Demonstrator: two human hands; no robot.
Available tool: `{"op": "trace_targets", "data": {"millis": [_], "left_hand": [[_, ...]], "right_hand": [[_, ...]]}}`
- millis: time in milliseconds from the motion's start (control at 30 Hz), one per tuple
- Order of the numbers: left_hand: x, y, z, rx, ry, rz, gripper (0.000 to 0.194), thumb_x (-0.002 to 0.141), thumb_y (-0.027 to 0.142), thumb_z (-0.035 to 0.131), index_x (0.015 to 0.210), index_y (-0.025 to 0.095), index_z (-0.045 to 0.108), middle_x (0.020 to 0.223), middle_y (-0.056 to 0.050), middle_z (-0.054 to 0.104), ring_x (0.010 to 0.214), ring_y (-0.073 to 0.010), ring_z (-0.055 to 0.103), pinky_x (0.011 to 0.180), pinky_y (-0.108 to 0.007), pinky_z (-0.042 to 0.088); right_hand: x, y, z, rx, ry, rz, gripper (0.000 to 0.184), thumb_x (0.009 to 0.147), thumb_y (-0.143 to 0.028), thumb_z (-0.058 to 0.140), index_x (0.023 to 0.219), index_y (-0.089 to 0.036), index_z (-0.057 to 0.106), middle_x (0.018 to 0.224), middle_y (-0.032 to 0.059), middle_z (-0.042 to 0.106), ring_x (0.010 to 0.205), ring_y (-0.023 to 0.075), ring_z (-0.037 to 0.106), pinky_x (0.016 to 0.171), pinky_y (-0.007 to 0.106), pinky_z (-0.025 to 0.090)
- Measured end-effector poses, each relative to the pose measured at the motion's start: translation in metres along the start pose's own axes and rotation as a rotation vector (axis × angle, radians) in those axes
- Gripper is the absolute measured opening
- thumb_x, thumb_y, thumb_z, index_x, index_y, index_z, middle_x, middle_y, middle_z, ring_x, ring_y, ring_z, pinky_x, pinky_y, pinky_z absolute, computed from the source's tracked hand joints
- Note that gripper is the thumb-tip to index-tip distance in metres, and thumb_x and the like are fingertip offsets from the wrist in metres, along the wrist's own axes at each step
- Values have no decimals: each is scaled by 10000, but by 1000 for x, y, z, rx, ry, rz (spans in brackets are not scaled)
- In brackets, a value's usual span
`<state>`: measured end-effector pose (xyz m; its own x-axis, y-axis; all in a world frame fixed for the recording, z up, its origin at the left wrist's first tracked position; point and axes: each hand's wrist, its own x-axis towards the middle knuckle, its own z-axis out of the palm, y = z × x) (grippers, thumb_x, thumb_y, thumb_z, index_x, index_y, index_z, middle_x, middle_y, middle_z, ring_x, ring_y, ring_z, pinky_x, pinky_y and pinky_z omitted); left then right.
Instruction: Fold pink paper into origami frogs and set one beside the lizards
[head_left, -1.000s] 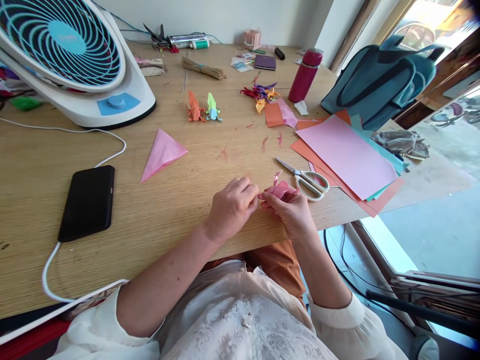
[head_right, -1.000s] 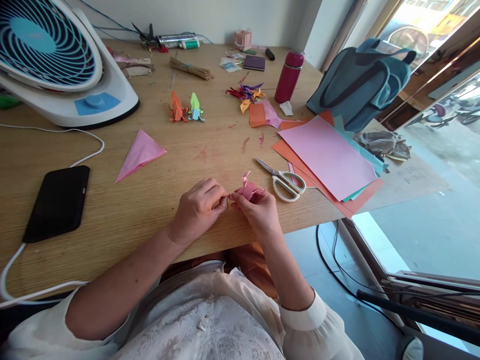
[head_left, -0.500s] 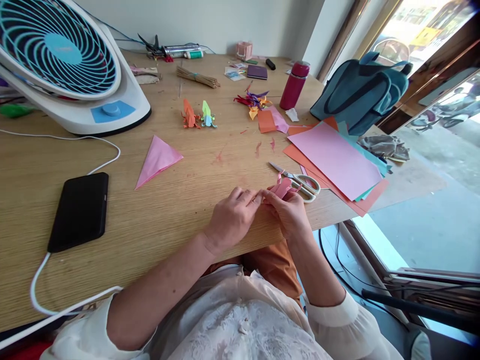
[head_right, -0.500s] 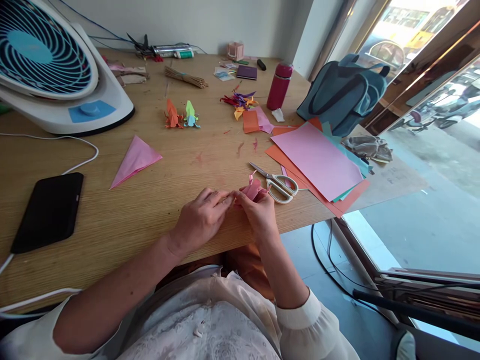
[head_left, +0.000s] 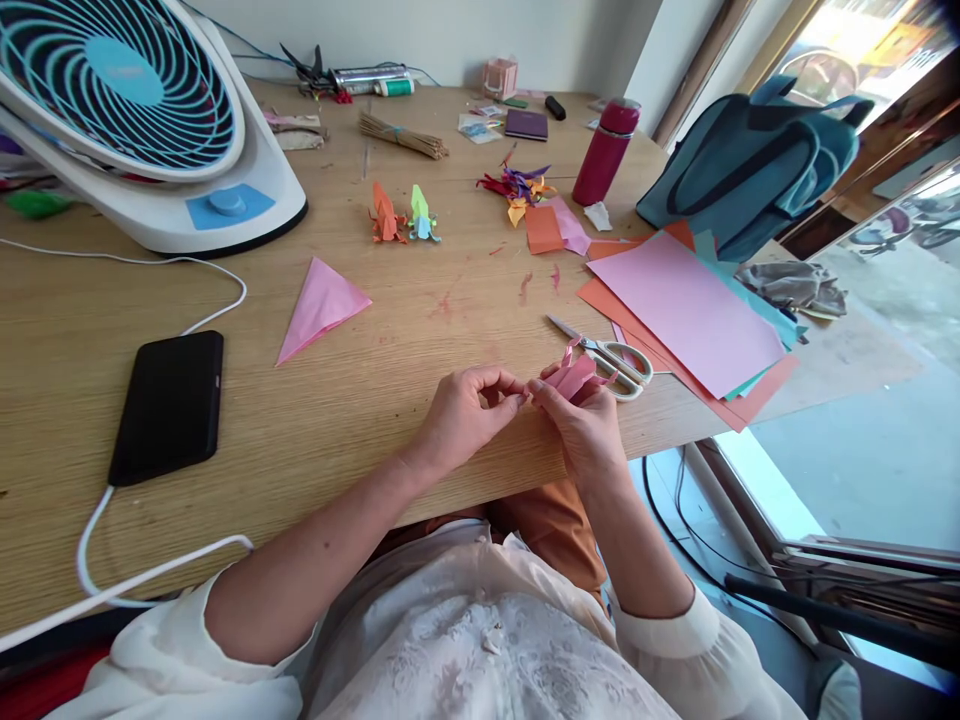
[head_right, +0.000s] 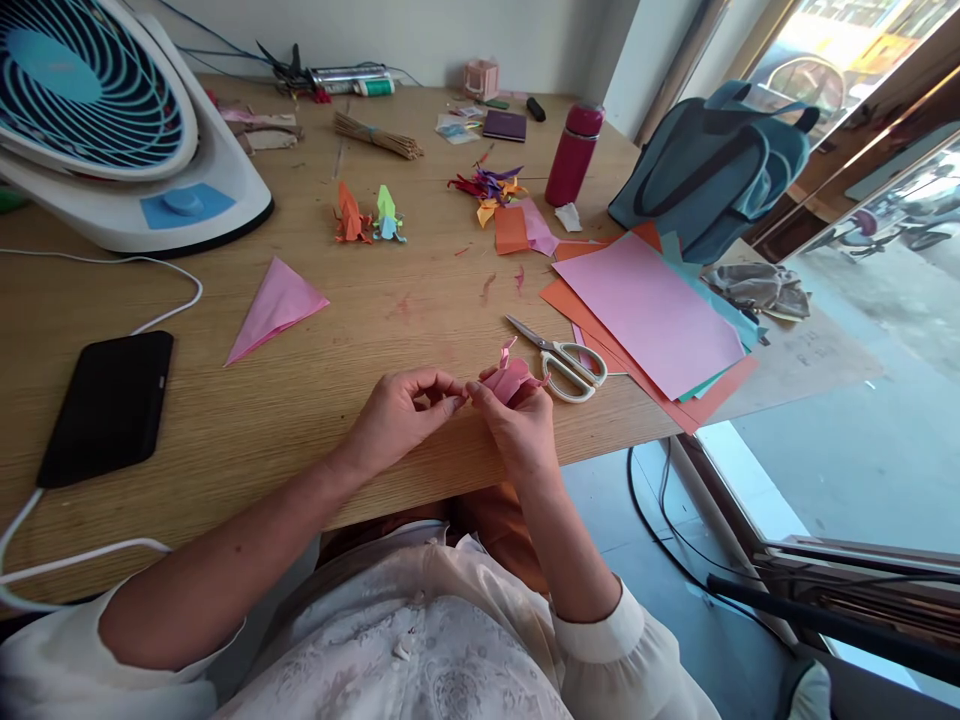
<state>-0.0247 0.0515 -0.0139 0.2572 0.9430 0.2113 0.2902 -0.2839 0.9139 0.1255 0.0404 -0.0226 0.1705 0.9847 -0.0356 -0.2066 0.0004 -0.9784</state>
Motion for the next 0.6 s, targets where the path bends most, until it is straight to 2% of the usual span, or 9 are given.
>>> {"op": "trace_targets", "data": {"millis": [100, 233, 333, 467, 600], "left_hand": [[0, 1, 0, 62, 9, 32, 71, 828, 182, 633, 789, 151, 683, 665, 15, 626, 555, -80, 505, 533, -182, 415], [-1, 0, -1, 146, 19, 151, 77, 823, 109, 597, 782, 160, 638, 786, 4, 611, 603, -73, 518, 561, -175, 425], [-3, -1, -1, 207, 24, 209, 111, 831, 85, 565, 814, 172, 631, 759, 17, 603, 626, -80, 532, 597, -181, 431], [-4, 0, -1, 187, -5, 156, 113, 848, 105, 547, 854, 185, 627, 644, 52, 596, 570, -75, 541, 599, -178, 447], [-4, 0, 1, 55, 3, 91, 113, 831, 109, 556, 835, 177, 646, 740, 15, 696, 643, -97, 649, 623, -178, 510]], "right_hand": [[-2, -1, 0, -11, 3, -22, 183, 690, -307, 803, 722, -199, 658, 705, -23, 624, 662, 128, 546, 659, 266, 457], [-4, -3, 1, -41, 4, 6, 176, 713, -306, 786, 741, -201, 648, 680, -35, 597, 640, 121, 520, 655, 265, 438], [-4, -4, 1, -62, 5, 16, 175, 728, -318, 772, 755, -200, 645, 672, -37, 586, 634, 122, 513, 662, 270, 434], [-4, -3, 2, -58, 20, 4, 193, 720, -335, 773, 739, -199, 637, 671, -33, 589, 630, 123, 516, 661, 273, 442], [-4, -3, 4, -47, 15, -6, 183, 724, -329, 770, 735, -202, 638, 671, -27, 607, 635, 131, 538, 652, 273, 456]]}}
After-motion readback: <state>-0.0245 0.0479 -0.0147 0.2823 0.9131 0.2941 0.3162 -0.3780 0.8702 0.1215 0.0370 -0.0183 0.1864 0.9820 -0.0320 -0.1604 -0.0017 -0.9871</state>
